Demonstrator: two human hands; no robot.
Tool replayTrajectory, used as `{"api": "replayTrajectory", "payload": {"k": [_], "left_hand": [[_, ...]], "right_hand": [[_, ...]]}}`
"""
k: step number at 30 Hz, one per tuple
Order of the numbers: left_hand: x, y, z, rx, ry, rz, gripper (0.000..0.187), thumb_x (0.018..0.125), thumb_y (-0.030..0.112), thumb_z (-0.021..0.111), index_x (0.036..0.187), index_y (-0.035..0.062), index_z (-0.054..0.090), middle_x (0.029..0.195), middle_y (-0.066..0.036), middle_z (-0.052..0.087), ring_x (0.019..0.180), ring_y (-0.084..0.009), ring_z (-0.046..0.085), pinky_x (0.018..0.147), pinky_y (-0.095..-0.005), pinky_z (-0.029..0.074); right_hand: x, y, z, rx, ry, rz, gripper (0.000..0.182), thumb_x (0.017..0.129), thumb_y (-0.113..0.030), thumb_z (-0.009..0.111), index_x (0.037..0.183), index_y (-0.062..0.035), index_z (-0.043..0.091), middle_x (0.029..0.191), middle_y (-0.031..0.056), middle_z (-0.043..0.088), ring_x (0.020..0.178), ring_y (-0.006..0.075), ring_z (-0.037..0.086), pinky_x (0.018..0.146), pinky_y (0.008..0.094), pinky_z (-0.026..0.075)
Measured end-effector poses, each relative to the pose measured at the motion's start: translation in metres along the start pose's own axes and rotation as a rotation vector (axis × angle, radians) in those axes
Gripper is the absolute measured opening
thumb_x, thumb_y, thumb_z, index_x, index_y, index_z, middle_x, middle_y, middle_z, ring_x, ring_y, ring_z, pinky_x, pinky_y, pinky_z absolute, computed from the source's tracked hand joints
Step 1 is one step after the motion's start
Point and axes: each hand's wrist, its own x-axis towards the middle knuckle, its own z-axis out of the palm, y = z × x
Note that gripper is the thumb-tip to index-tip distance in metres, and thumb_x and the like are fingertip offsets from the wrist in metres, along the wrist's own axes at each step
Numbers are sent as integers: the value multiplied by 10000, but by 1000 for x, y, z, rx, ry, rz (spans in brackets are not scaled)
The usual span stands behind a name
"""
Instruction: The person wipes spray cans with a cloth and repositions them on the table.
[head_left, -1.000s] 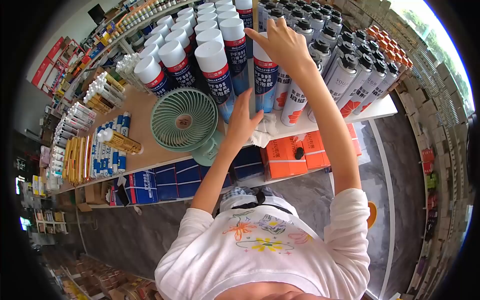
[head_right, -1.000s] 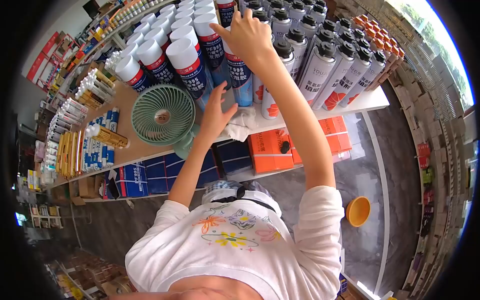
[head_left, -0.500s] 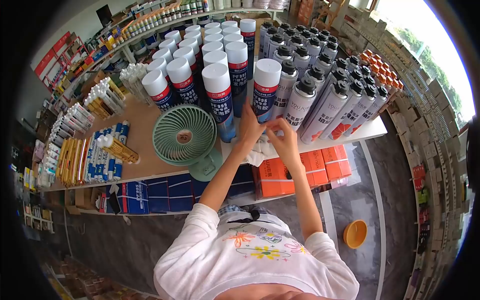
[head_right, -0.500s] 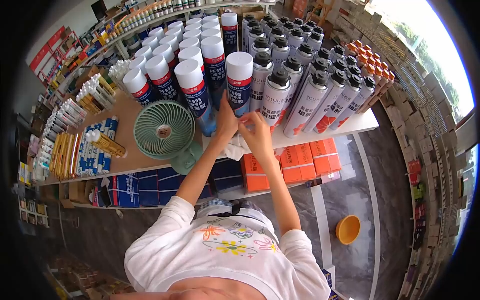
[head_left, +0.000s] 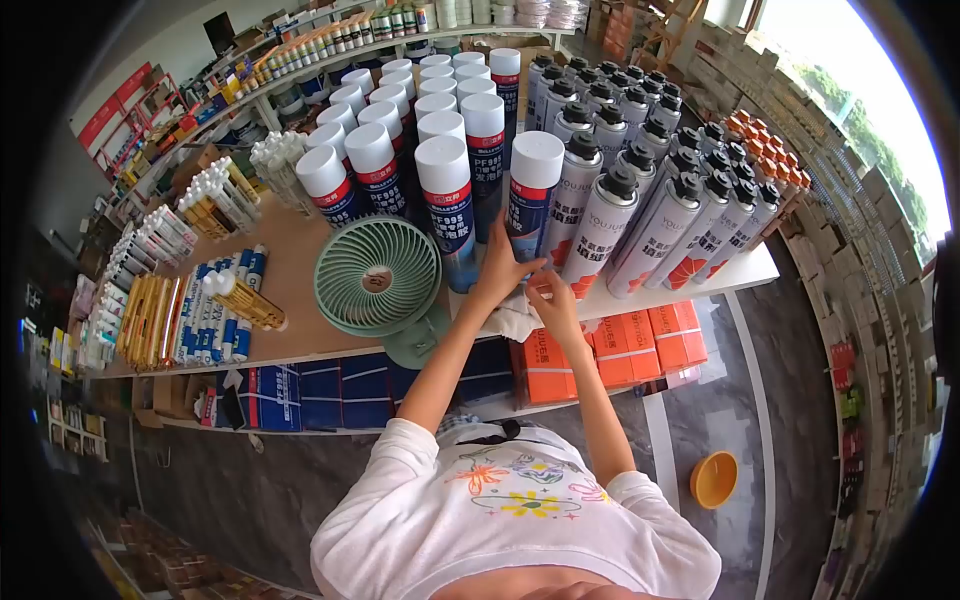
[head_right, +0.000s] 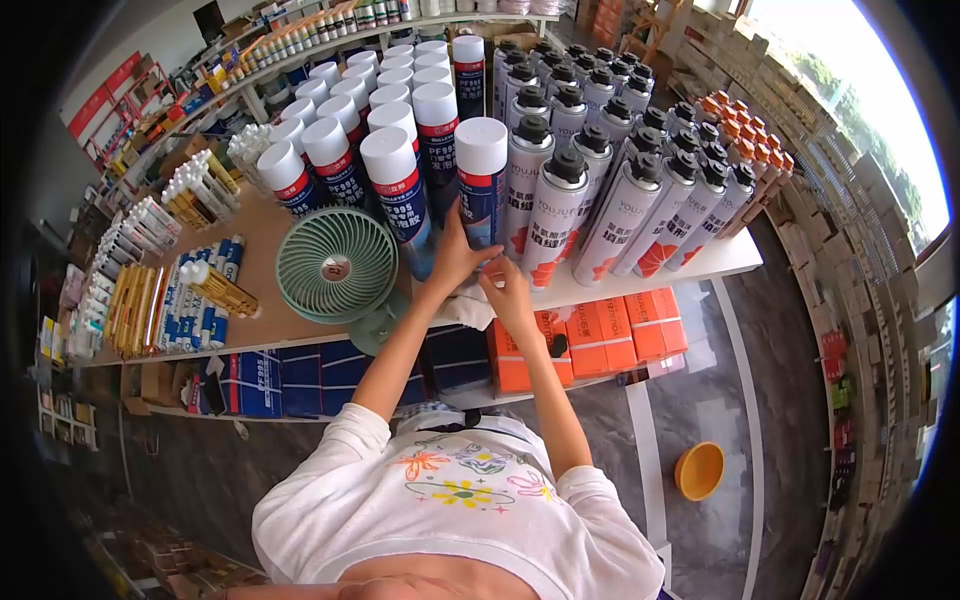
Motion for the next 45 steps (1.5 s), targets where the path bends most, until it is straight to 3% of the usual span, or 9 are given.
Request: {"api": "replayTrajectory", "payload": {"k": [5,11,14,19,27,36,39,42,45], "left_hand": [[-5,-11,-7,-51,-3,-1,1099,700,219,887,1509,-43,191,1416,-298,427,1282,-408,497,1077,-445,410],[-28,-3,-12,26,-31,100,1125,826,213,813,1566,1,-7,1474,-313,382,1369,-375,431,1122,-428,363],[-62,0,-19,-126,-7,-16,1021,852,193,785,1563,11,75,1468,-289,395,1357,-360,443,1101,-420,390],[-104,8,-53,97,-215,16,565,891,157,719,1378,14,470,1407,-194,486,1288,-356,499,1054,-413,431],[-91,-3,-45,233,-190,91,529,817,186,741,1284,12,563,1262,-175,586,1217,-355,530,1020,-449,434],[-97,-6,-39,337,-157,76,341,817,187,733,1075,-19,648,1013,-152,624,952,-368,603,805,-441,475],[-101,7,-45,156,-142,-69,260,860,180,715,983,-41,656,917,-161,628,788,-335,609,690,-395,465],[-107,24,-52,-15,-110,-162,276,892,220,689,934,-53,670,807,-138,652,697,-279,620,633,-374,465],[-109,36,-60,-284,-97,-362,294,924,251,689,907,-43,684,712,-24,608,634,-99,520,594,-284,409]], "right_hand": [[-2,17,-4,19,-48,23,127,922,-71,616,981,42,613,897,75,674,796,143,656,665,282,535],[-17,45,3,15,-9,47,119,907,-74,640,971,25,624,822,90,671,754,152,638,656,307,518],[-35,55,-2,4,7,57,137,914,-105,646,975,17,633,828,86,681,738,136,640,645,305,515],[-64,66,-12,58,39,252,154,922,-136,656,984,3,637,776,69,680,658,112,619,610,300,511],[-84,84,-3,14,-81,341,231,962,-174,645,1060,33,613,850,83,698,751,132,680,678,288,568],[-92,65,8,346,-210,645,386,995,-304,616,1251,-28,532,1188,95,624,1020,164,636,864,344,553],[-91,43,6,266,-115,813,456,963,-373,654,1252,-40,538,1157,81,618,1082,187,622,972,405,508],[-94,52,6,720,-79,926,526,958,-356,668,1333,-23,510,1241,84,585,1120,190,609,978,400,501],[-96,36,-1,722,-92,820,567,956,-345,679,1368,0,499,1247,77,600,1129,181,608,997,373,484]]}}
